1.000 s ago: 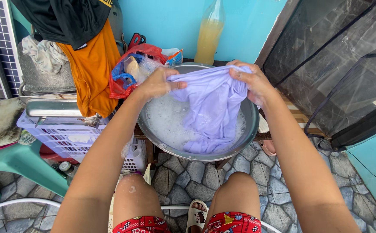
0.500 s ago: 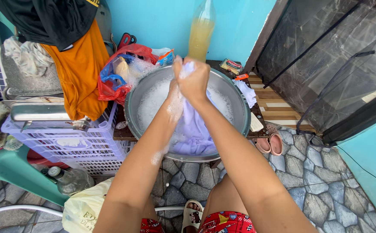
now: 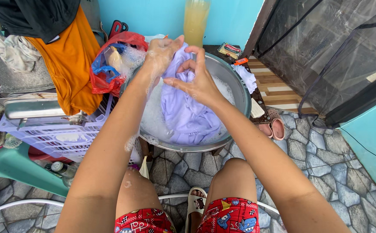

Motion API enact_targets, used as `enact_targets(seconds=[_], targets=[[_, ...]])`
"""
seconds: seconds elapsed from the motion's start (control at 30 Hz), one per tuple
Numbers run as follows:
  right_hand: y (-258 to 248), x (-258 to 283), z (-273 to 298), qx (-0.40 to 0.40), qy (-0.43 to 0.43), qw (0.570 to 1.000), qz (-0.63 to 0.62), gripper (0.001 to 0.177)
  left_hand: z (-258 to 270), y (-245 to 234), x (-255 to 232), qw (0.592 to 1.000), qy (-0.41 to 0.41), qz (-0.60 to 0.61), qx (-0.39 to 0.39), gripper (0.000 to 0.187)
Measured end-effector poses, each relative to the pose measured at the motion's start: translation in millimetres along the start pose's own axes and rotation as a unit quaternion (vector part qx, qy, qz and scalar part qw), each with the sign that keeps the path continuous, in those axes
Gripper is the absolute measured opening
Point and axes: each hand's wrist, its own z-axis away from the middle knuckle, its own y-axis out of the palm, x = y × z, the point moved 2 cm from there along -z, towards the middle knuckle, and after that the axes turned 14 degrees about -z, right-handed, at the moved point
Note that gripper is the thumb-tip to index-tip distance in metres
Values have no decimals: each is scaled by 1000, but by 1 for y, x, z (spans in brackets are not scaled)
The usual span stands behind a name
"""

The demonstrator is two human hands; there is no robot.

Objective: The person washes a purple shirt by hand in a basin of soapy water, scrubbing the fabric against itself and using a bar of soap, then rinses it in the same basin.

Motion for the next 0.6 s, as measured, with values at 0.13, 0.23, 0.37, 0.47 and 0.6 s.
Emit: enact_targets(seconds=[0.13,0.23,0.37,0.47,0.6], targets=[[-21,-5,-27,5,118,993,0,19,11,22,-20,991,46,-123,11,46],[-41,17,-37,-36,155,983,-97,17,29,31,0,976,206,-67,27,50],[-62,74,-48,-43,-8,994,-104,15,57,35,47,977,71,-89,179,43],[-76,99,-35,-210,103,926,-295,24,62,29,45,984,-25,22,177,55],[-37,72,-8,-165,14,952,-256,16,44,57,24,940,-4,321,117,57]])
